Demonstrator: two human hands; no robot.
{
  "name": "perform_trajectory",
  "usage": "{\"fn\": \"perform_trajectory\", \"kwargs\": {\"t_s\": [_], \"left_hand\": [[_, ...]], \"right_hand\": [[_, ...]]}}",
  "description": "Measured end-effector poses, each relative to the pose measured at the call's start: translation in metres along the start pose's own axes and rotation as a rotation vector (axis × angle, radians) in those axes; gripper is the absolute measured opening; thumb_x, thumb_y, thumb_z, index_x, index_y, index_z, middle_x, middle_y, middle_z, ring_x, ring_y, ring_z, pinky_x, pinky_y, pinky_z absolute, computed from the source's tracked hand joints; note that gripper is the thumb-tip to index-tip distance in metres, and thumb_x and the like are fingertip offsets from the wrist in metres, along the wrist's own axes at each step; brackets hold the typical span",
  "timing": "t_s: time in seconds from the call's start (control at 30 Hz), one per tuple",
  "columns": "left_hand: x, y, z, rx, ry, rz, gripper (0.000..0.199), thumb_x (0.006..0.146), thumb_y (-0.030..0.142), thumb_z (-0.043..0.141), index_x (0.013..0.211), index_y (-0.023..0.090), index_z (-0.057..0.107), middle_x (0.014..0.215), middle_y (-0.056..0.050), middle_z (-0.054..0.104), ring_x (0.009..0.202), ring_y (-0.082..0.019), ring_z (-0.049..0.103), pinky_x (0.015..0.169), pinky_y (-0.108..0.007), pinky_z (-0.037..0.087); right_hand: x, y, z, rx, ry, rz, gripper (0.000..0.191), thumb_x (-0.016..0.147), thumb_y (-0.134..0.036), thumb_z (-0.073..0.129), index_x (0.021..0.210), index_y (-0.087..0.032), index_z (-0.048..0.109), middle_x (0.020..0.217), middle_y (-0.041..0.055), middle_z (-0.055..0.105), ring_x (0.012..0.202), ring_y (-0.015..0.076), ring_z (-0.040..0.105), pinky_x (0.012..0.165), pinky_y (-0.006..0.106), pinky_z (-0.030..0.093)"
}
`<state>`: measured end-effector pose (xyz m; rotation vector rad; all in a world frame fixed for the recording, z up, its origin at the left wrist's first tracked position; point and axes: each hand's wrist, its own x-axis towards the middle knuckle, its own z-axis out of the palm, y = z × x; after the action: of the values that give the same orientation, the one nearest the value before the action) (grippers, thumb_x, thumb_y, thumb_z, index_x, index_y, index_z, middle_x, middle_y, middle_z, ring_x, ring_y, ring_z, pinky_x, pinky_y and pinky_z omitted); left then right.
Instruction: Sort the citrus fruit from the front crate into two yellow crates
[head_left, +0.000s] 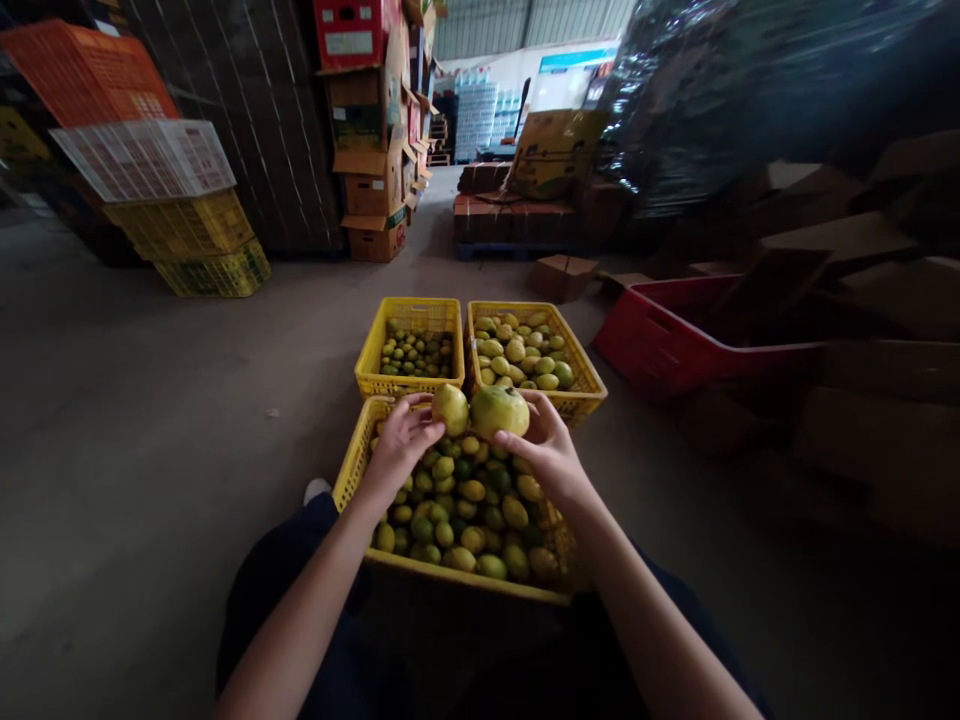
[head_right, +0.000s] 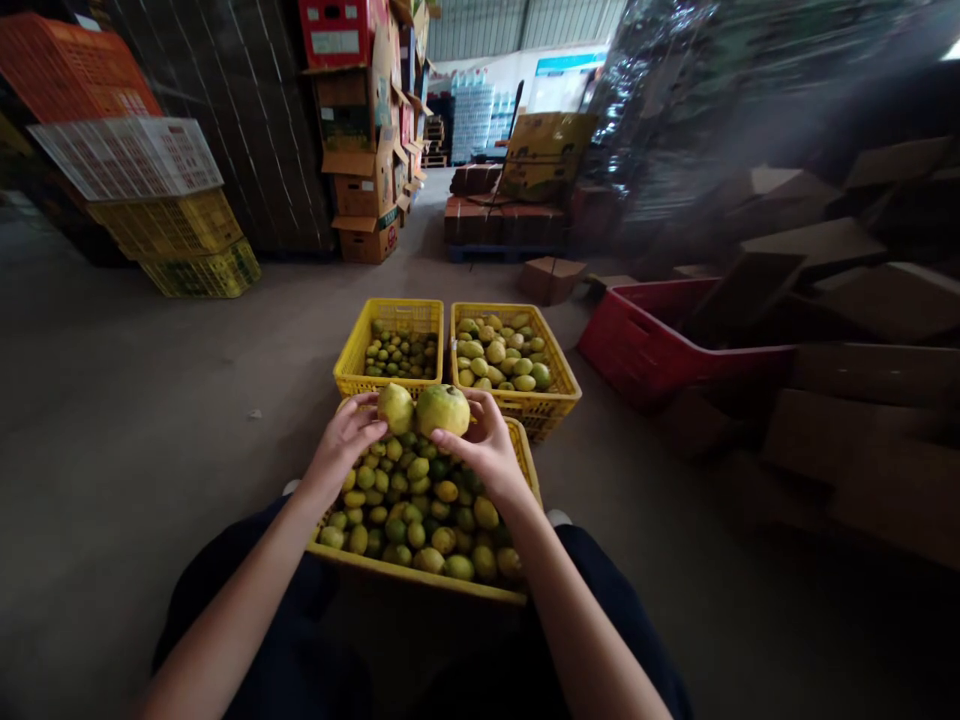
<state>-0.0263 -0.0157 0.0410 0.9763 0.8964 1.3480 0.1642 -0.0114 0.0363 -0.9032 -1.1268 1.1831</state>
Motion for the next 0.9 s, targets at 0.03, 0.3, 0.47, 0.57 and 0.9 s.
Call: {"fn": "perform_trajectory", "kwargs": {"t_s": [0.03, 0.3, 0.47, 0.57, 0.9], "left_hand": [[0.000, 0.001, 0.000, -0.035, 0.008, -0.021, 0.037, 0.064, 0.024, 0.078, 0.099, 0.020, 0.067, 0.097, -0.005, 0.072, 0.094, -0.019, 0.066, 0.087, -0.033, 0.051], [0.008, -0.001, 0.000, -0.225, 0.024, -0.055, 0.031, 0.068, 0.022, 0.077, 0.099, 0.021, 0.076, 0.115, -0.004, 0.071, 0.114, -0.023, 0.061, 0.101, -0.037, 0.047], [0.008, -0.002, 0.001, -0.196, 0.041, -0.092, 0.025, 0.074, 0.028, 0.072, 0.097, 0.019, 0.075, 0.109, -0.007, 0.072, 0.113, -0.025, 0.062, 0.101, -0.042, 0.047], [0.006, -0.001, 0.002, -0.125, -0.026, -0.111, 0.028, 0.075, 0.031, 0.072, 0.099, 0.017, 0.074, 0.111, -0.009, 0.071, 0.114, -0.026, 0.061, 0.102, -0.042, 0.047], [0.009, 0.000, 0.005, -0.127, 0.023, -0.166, 0.031, 0.069, 0.028, 0.077, 0.096, 0.016, 0.067, 0.109, -0.008, 0.070, 0.117, -0.027, 0.058, 0.099, -0.042, 0.048]], "right_hand": [[0.000, 0.000, 0.000, 0.009, -0.001, 0.012, 0.052, 0.053, -0.034, 0.088, 0.095, -0.028, 0.058, 0.093, -0.0004, 0.067, 0.083, 0.0186, 0.064, 0.071, 0.030, 0.055], [0.003, 0.000, -0.005, 0.146, -0.058, 0.164, 0.045, 0.057, -0.042, 0.084, 0.094, -0.023, 0.067, 0.083, 0.0010, 0.068, 0.071, 0.0172, 0.062, 0.058, 0.026, 0.050], [0.003, 0.002, -0.003, 0.193, -0.076, 0.217, 0.043, 0.060, -0.040, 0.082, 0.098, -0.022, 0.069, 0.092, 0.0035, 0.071, 0.075, 0.0192, 0.063, 0.061, 0.030, 0.049], [0.004, 0.003, -0.003, 0.210, -0.102, 0.243, 0.039, 0.063, -0.040, 0.080, 0.095, -0.021, 0.070, 0.089, 0.0043, 0.071, 0.071, 0.0192, 0.063, 0.061, 0.031, 0.049], [0.003, 0.012, 0.005, 0.307, -0.157, 0.327, 0.028, 0.069, -0.036, 0.075, 0.091, -0.021, 0.065, 0.079, 0.0021, 0.070, 0.067, 0.0169, 0.065, 0.066, 0.032, 0.052]]}}
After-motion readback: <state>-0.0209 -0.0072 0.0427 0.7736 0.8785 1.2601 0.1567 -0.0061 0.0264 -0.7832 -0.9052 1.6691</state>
